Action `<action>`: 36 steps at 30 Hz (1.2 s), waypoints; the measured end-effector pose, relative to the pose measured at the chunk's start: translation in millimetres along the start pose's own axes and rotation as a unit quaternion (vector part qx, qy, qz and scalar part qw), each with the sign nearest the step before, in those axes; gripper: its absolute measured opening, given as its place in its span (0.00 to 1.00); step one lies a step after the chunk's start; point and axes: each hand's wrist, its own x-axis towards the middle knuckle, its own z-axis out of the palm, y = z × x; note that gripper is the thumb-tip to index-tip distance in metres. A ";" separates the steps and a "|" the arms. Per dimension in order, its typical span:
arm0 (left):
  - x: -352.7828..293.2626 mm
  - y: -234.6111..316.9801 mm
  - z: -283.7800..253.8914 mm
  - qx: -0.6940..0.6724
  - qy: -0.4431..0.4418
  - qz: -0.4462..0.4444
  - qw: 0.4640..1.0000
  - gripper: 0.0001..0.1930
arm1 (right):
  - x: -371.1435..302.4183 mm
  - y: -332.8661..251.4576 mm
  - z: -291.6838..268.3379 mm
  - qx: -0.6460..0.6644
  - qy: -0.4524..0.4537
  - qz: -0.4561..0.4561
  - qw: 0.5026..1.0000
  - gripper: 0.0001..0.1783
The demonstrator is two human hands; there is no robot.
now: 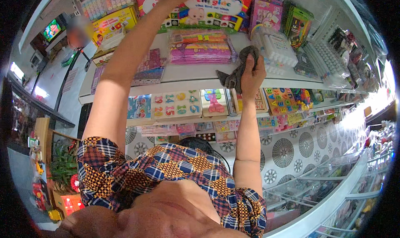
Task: Using a cloth to wipe down shelves and organize books and puzzles in a store.
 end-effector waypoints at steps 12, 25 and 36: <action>-49.4 -95.7 -88.9 0.154 0.071 0.062 0.984 0.16 | -0.1 -8.4 4.4 -0.004 -0.002 -0.019 1.000 0.10; -56.4 -115.3 -74.2 0.213 0.072 -0.057 0.973 0.18 | -2.7 -15.5 4.2 0.028 -0.002 -0.006 1.000 0.10; -49.0 -131.9 -56.3 0.296 0.154 0.148 0.931 0.17 | -0.1 -2.0 2.6 0.019 -0.001 -0.027 0.999 0.10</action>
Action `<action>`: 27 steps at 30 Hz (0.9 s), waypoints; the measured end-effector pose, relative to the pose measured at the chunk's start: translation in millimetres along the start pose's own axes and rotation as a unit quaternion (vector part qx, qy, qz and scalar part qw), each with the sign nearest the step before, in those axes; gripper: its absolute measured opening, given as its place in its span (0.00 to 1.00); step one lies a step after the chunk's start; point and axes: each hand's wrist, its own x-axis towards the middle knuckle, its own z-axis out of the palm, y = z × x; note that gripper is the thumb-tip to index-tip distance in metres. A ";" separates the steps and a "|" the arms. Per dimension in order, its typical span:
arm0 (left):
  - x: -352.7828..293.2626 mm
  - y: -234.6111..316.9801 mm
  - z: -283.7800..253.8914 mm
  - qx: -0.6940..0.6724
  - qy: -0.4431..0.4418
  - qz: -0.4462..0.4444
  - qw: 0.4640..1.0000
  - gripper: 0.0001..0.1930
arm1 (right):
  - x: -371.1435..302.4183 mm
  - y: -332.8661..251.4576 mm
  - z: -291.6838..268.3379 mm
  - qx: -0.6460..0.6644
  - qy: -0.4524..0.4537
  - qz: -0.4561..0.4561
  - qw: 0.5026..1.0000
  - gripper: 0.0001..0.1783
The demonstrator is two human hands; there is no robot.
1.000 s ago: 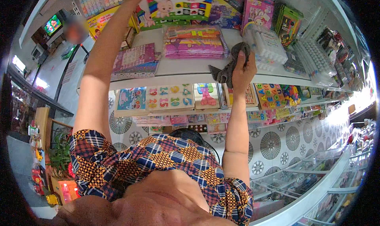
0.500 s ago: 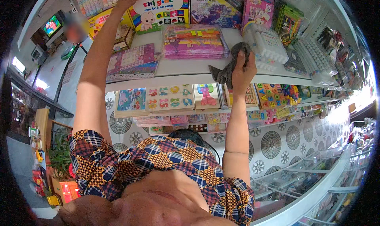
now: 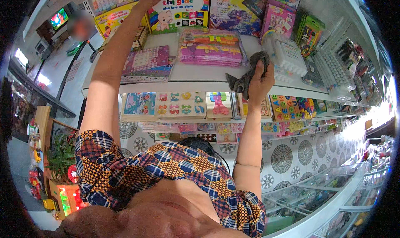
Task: Using a cloth to wipe down shelves and organize books and puzzles in a store.
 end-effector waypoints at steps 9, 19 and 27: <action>-0.4 8.5 -2.2 -0.045 -0.002 -0.015 0.999 0.17 | -3.8 -16.6 6.1 0.031 0.011 0.018 0.999 0.13; -9.4 1.1 -71.2 -0.186 -0.128 -0.036 0.974 0.20 | -6.9 -0.9 5.5 0.050 0.001 0.015 0.999 0.13; -102.4 -32.3 -174.5 -0.100 -0.371 -0.129 0.914 0.21 | -5.3 -11.5 5.9 0.015 -0.011 0.024 1.000 0.14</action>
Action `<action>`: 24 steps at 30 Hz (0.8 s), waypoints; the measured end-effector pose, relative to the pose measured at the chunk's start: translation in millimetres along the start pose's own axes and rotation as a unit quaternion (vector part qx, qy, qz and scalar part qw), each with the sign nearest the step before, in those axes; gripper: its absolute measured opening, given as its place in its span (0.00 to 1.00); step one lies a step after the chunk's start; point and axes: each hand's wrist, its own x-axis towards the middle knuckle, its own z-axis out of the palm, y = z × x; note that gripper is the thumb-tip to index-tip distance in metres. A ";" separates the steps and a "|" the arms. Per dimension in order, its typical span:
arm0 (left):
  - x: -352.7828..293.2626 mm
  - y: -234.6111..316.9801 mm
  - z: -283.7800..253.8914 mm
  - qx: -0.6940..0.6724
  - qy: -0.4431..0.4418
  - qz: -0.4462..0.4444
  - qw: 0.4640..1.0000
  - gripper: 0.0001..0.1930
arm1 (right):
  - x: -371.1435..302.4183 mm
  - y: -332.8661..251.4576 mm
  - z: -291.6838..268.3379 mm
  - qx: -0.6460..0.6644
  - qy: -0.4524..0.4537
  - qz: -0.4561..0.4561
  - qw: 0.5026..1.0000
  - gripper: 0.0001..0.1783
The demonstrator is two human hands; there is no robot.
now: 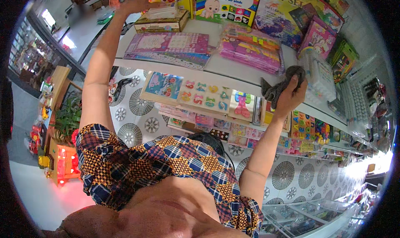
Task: Using a cloth to wipe down shelves and organize books and puzzles in a store.
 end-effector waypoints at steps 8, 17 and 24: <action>-23.7 -28.6 64.4 -0.109 0.053 -0.138 0.983 0.33 | 0.4 7.0 2.1 -0.005 0.024 -0.036 0.999 0.15; 1.5 104.5 65.0 -0.085 0.144 0.011 0.986 0.43 | 14.5 -1.3 3.1 -0.146 -0.103 -0.024 0.984 0.23; 17.0 171.9 67.4 -0.279 -0.178 -0.034 0.943 0.56 | 19.5 -16.6 -3.3 -0.096 -0.265 0.017 0.959 0.25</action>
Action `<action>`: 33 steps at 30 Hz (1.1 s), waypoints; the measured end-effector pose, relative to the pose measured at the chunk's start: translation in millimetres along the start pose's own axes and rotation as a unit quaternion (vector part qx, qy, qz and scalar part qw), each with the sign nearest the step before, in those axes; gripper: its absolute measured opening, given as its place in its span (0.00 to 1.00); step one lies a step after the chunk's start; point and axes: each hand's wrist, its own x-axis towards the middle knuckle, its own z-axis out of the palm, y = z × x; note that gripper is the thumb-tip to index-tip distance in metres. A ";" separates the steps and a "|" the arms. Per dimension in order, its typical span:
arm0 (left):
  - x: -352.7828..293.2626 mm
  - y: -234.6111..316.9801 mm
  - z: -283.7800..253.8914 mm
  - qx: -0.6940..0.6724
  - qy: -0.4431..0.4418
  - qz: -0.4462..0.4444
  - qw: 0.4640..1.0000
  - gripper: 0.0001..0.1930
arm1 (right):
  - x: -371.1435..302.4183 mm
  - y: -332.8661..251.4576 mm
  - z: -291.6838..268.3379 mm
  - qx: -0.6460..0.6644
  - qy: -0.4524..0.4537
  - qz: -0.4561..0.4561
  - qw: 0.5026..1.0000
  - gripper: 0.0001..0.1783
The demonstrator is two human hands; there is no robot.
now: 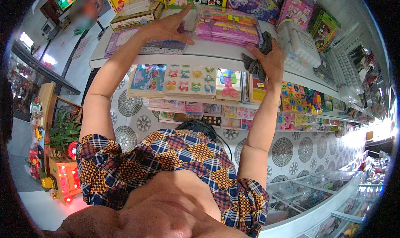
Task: Using a cloth to wipe down shelves and organize books and puzzles in a store.
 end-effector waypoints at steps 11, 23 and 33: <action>64.3 -32.2 16.2 -0.060 0.160 0.034 0.985 0.51 | -4.4 8.7 8.0 0.029 0.079 0.008 0.996 0.18; 73.4 -35.6 27.0 0.003 0.158 0.144 0.977 0.25 | 15.5 -16.8 -6.2 -0.060 0.276 -0.098 0.954 0.11; 57.6 -23.1 26.5 -0.051 0.131 0.115 0.983 0.28 | 102.0 -16.7 89.4 -0.225 -0.140 -0.138 0.954 0.15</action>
